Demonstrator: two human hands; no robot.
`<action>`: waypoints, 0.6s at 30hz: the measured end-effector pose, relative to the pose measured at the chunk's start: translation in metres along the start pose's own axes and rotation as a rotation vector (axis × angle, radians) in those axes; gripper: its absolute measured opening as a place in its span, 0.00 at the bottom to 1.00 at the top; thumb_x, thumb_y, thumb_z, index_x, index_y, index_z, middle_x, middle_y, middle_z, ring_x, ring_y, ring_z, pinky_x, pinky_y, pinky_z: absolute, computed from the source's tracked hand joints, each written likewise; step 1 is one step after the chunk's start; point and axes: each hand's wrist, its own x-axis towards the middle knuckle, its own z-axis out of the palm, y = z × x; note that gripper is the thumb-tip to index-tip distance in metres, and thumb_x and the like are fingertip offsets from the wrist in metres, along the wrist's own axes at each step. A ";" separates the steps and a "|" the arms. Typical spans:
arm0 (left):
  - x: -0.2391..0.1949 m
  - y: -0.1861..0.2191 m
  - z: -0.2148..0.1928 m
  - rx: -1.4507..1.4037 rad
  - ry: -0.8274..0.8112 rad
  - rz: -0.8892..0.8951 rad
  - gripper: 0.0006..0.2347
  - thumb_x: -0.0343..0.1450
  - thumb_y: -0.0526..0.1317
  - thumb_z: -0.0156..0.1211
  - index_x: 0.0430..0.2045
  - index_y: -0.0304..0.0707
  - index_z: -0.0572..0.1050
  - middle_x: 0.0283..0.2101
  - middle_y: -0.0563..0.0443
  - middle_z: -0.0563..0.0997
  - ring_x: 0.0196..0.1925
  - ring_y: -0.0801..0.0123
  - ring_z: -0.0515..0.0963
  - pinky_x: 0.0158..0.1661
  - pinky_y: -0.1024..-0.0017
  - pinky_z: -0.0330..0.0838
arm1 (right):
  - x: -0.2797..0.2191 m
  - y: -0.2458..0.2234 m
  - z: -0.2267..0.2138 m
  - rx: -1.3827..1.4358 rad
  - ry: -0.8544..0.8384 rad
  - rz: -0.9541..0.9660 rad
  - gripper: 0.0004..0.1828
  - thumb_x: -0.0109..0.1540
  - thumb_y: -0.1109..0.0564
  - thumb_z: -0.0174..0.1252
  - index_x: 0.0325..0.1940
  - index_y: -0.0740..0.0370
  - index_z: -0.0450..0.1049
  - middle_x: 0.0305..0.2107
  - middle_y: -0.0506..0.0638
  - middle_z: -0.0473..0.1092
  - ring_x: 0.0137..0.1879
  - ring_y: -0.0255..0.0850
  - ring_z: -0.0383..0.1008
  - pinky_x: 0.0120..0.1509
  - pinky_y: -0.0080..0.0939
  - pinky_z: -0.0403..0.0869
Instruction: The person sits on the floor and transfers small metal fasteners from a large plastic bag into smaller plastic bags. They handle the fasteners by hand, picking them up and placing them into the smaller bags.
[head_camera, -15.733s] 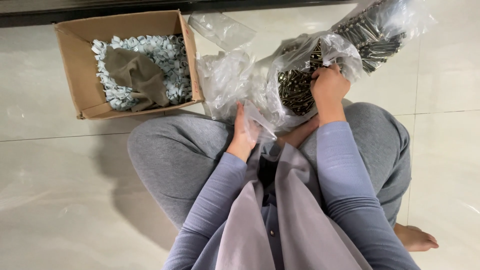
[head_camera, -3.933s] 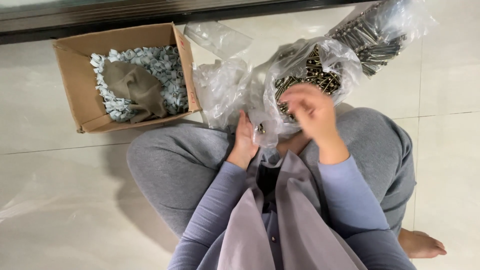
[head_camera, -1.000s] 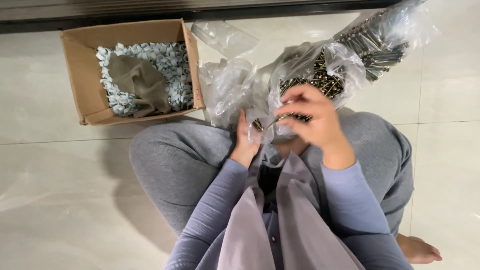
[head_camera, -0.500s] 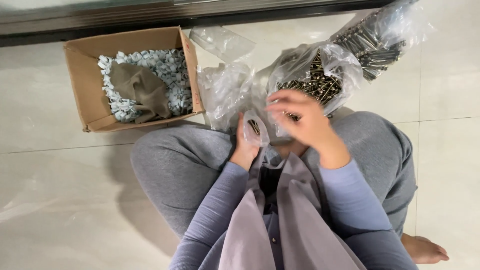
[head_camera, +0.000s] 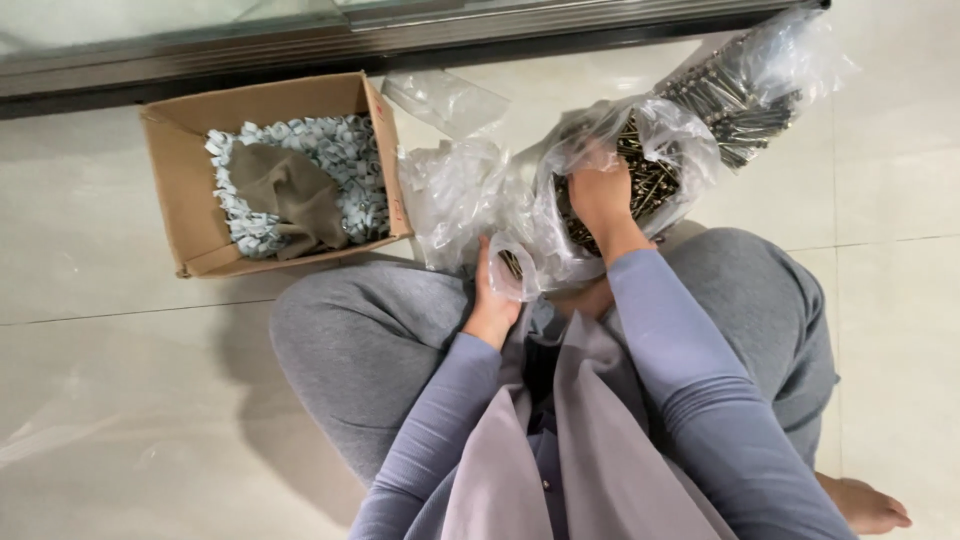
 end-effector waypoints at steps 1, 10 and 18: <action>0.002 0.002 -0.001 0.003 0.000 0.007 0.23 0.63 0.61 0.46 0.38 0.41 0.70 0.43 0.46 0.72 0.46 0.60 0.71 0.51 0.63 0.63 | 0.004 0.005 0.016 0.005 0.005 -0.003 0.12 0.58 0.54 0.50 0.40 0.63 0.72 0.35 0.55 0.69 0.44 0.47 0.69 0.48 0.44 0.67; 0.024 -0.008 -0.019 -0.023 -0.047 -0.034 0.27 0.64 0.63 0.44 0.47 0.43 0.65 0.54 0.45 0.64 0.55 0.55 0.64 0.55 0.59 0.57 | -0.023 0.009 -0.073 0.739 0.238 -0.104 0.07 0.58 0.59 0.57 0.39 0.60 0.74 0.25 0.52 0.69 0.31 0.44 0.70 0.33 0.35 0.70; 0.002 0.003 0.018 0.108 -0.058 -0.022 0.30 0.65 0.63 0.36 0.52 0.38 0.59 0.57 0.38 0.59 0.58 0.49 0.59 0.55 0.51 0.54 | -0.078 -0.030 -0.122 1.212 0.364 -0.379 0.08 0.49 0.53 0.62 0.30 0.56 0.75 0.41 0.54 0.64 0.42 0.41 0.65 0.46 0.38 0.65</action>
